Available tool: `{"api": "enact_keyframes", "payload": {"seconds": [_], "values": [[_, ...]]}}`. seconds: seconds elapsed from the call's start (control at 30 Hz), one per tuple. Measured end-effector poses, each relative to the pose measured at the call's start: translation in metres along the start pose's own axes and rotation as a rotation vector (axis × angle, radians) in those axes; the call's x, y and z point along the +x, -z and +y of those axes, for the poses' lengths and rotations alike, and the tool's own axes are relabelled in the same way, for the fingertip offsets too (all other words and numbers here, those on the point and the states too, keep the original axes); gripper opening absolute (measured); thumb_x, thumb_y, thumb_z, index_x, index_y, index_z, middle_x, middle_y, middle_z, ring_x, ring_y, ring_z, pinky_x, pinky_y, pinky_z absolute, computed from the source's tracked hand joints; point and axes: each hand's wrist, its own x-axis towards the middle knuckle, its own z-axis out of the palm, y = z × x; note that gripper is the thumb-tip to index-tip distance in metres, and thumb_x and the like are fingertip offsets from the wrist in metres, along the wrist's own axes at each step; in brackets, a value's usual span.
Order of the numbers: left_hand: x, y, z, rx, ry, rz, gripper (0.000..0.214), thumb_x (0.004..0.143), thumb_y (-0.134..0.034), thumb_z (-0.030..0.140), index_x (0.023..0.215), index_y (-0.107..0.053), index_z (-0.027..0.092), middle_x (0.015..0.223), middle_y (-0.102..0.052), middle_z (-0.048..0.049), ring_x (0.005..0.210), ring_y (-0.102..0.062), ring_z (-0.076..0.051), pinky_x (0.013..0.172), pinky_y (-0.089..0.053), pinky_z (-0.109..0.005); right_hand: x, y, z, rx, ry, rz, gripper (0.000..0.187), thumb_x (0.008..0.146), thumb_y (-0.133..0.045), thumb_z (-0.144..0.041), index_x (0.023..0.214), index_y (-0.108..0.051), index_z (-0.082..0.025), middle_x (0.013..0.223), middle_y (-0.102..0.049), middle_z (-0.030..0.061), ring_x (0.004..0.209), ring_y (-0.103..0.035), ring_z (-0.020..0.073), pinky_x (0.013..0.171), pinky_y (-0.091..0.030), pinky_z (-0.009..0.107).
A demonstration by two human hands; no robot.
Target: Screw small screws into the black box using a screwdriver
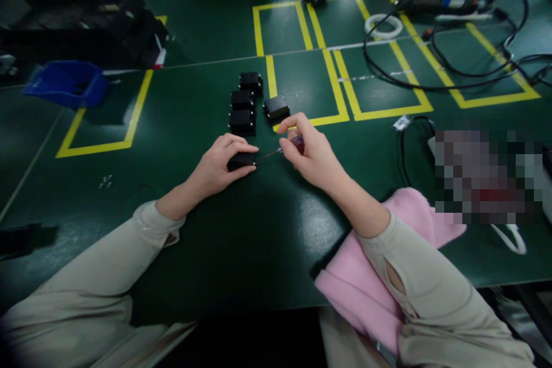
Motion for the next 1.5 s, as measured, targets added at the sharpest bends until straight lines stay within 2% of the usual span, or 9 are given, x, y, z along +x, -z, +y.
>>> {"api": "enact_keyframes", "payload": {"seconds": [0.23, 0.43, 0.63, 0.73, 0.83, 1.03, 1.17, 1.3, 1.5], "values": [[-0.0002, -0.0002, -0.0005, 0.004, 0.001, -0.002, 0.032, 0.097, -0.067, 0.033, 0.128, -0.063, 0.024, 0.122, -0.060, -0.0078, 0.114, -0.058, -0.026, 0.098, -0.051, -0.044, 0.0012, 0.0001, -0.0013, 0.033, -0.057, -0.029, 0.013, 0.100, -0.059, -0.032, 0.094, -0.053, -0.023, 0.054, -0.048, -0.0106, 0.039, -0.046, 0.0067, 0.043, -0.031, 0.024], [-0.0005, -0.0001, -0.0003, 0.002, 0.008, -0.010, 0.032, 0.098, -0.066, 0.034, 0.129, -0.062, 0.025, 0.124, -0.060, -0.0077, 0.115, -0.058, -0.026, 0.099, -0.050, -0.044, 0.0007, 0.0007, -0.0015, 0.016, -0.020, -0.019, 0.008, 0.098, -0.060, -0.026, 0.101, -0.052, -0.023, 0.059, -0.049, -0.0106, 0.043, -0.049, 0.0073, 0.048, -0.035, 0.024], [0.0002, 0.0013, 0.0014, 0.000, 0.025, -0.024, 0.032, 0.097, -0.066, 0.033, 0.128, -0.062, 0.025, 0.124, -0.060, -0.0078, 0.116, -0.057, -0.026, 0.099, -0.050, -0.044, 0.0008, 0.0005, 0.0004, 0.038, -0.065, -0.019, 0.015, 0.101, -0.059, -0.036, 0.096, -0.053, -0.023, 0.054, -0.048, -0.0106, 0.041, -0.048, 0.0075, 0.045, -0.033, 0.024], [0.0006, 0.0012, 0.0013, 0.002, 0.027, -0.023, 0.032, 0.097, -0.066, 0.034, 0.128, -0.063, 0.025, 0.123, -0.060, -0.0078, 0.116, -0.057, -0.026, 0.100, -0.050, -0.044, 0.0008, 0.0007, 0.0000, 0.024, -0.046, -0.020, 0.007, 0.100, -0.058, -0.027, 0.099, -0.052, -0.023, 0.056, -0.048, -0.0109, 0.041, -0.048, 0.0078, 0.046, -0.033, 0.025], [0.0007, 0.0009, 0.0011, 0.001, 0.024, -0.020, 0.032, 0.097, -0.066, 0.033, 0.128, -0.063, 0.024, 0.124, -0.060, -0.0081, 0.116, -0.057, -0.026, 0.100, -0.050, -0.044, 0.0006, 0.0009, -0.0002, -0.007, -0.007, -0.013, 0.010, 0.096, -0.059, -0.020, 0.104, -0.052, -0.022, 0.059, -0.048, -0.0111, 0.045, -0.048, 0.0079, 0.052, -0.037, 0.025], [0.0006, 0.0011, 0.0014, -0.001, 0.020, -0.016, 0.032, 0.097, -0.066, 0.035, 0.128, -0.063, 0.024, 0.123, -0.060, -0.0084, 0.115, -0.058, -0.027, 0.099, -0.050, -0.044, 0.0005, -0.0001, 0.0012, 0.049, -0.056, -0.030, 0.017, 0.101, -0.059, -0.038, 0.095, -0.053, -0.023, 0.054, -0.048, -0.0107, 0.041, -0.047, 0.0069, 0.045, -0.032, 0.024], [0.0005, 0.0010, 0.0012, -0.001, 0.018, -0.012, 0.032, 0.097, -0.066, 0.033, 0.127, -0.063, 0.024, 0.124, -0.060, -0.0085, 0.115, -0.058, -0.026, 0.099, -0.050, -0.045, 0.0002, 0.0000, 0.0004, 0.041, -0.033, -0.022, 0.006, 0.099, -0.058, -0.026, 0.100, -0.052, -0.023, 0.057, -0.049, -0.0108, 0.042, -0.047, 0.0074, 0.046, -0.033, 0.024], [0.0002, 0.0006, 0.0003, 0.000, 0.021, -0.016, 0.032, 0.097, -0.066, 0.034, 0.128, -0.062, 0.025, 0.126, -0.060, -0.0082, 0.117, -0.058, -0.026, 0.099, -0.051, -0.044, 0.0003, 0.0008, -0.0009, -0.003, 0.007, -0.018, 0.012, 0.095, -0.059, -0.019, 0.104, -0.052, -0.023, 0.060, -0.048, -0.0107, 0.048, -0.048, 0.0081, 0.054, -0.038, 0.026], [-0.0001, 0.0013, 0.0009, -0.007, 0.023, -0.016, 0.032, 0.098, -0.066, 0.034, 0.128, -0.063, 0.025, 0.124, -0.060, -0.0084, 0.116, -0.058, -0.027, 0.099, -0.050, -0.044, 0.0008, 0.0003, -0.0005, 0.066, -0.058, -0.034, 0.012, 0.101, -0.058, -0.033, 0.098, -0.051, -0.024, 0.054, -0.047, -0.0114, 0.041, -0.047, 0.0073, 0.045, -0.031, 0.024]]}}
